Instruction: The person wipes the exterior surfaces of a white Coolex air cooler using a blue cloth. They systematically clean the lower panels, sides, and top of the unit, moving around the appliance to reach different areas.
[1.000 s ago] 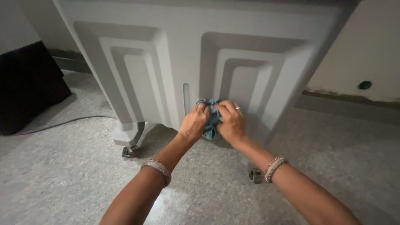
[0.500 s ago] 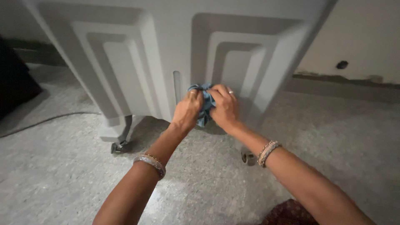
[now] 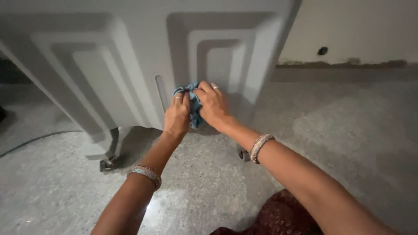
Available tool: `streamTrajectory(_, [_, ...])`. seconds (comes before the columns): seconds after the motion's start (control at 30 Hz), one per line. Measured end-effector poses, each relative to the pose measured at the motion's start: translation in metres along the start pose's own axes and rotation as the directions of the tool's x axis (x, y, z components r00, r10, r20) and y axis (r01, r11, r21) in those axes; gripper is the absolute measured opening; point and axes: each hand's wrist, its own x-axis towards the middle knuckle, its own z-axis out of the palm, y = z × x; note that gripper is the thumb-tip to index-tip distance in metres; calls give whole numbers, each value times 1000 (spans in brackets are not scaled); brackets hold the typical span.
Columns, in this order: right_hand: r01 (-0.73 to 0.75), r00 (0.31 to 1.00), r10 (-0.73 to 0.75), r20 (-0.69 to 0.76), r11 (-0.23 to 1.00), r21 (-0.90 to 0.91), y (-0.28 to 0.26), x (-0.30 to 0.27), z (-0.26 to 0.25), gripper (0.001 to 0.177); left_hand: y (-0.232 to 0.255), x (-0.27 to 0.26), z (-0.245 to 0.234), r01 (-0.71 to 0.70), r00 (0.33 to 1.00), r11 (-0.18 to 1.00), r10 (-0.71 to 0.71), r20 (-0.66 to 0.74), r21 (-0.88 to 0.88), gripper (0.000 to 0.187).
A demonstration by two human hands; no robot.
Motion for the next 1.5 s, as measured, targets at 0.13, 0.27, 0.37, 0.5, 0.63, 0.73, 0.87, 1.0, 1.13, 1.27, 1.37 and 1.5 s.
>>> streamTrajectory(0.13, [-1, 990, 5, -141, 999, 34, 4, 14, -12, 42, 7, 17, -6, 72, 995, 997, -72, -75, -3, 56])
streamTrajectory(0.27, [39, 962, -22, -272, 998, 58, 7, 5, -5, 44, 7, 22, -8, 23, 989, 1000, -22, -146, -1, 52])
streamTrajectory(0.37, [50, 953, -26, -302, 996, 72, 12, -3, 6, 48, 6, 21, -11, 36, 998, 999, -35, -46, 18, 45])
streamTrajectory(0.5, [22, 967, 21, -252, 986, 166, 13, -20, 11, 51, 16, 23, -16, 151, 962, 982, -172, 212, 110, 38])
streamTrajectory(0.63, [-23, 955, 102, -277, 961, 276, 15, -10, 3, 54, 19, 50, -41, 17, 961, 986, -62, 269, 167, 47])
streamTrajectory(0.73, [12, 912, 93, -401, 968, 252, 15, 5, 3, 54, 20, 66, -55, -12, 984, 985, -18, 175, 171, 56])
streamTrajectory(0.87, [38, 899, 79, -431, 966, 255, 12, -3, 17, 51, 17, 49, -42, -9, 994, 986, -10, 112, 167, 49])
streamTrajectory(1.0, [44, 961, 10, -275, 981, 189, 18, -28, 26, 48, 8, 17, -18, 18, 961, 988, -60, 269, 156, 47])
streamTrajectory(1.13, [54, 967, -11, -256, 985, 165, 15, -13, 10, 47, 10, 19, -12, 67, 984, 987, -90, 156, 145, 44])
streamTrajectory(1.27, [70, 939, -40, -342, 995, 76, 14, 22, -13, 47, 13, 48, -26, 69, 997, 997, -68, -40, 36, 52])
streamTrajectory(1.37, [84, 934, -71, -349, 996, 21, 4, 23, -18, 46, 13, 49, -27, 22, 991, 1000, -22, -134, -3, 53])
streamTrajectory(1.5, [-18, 962, 18, -272, 1000, 3, -9, -3, -6, 47, 12, 26, -7, 52, 997, 998, -55, -51, -46, 47])
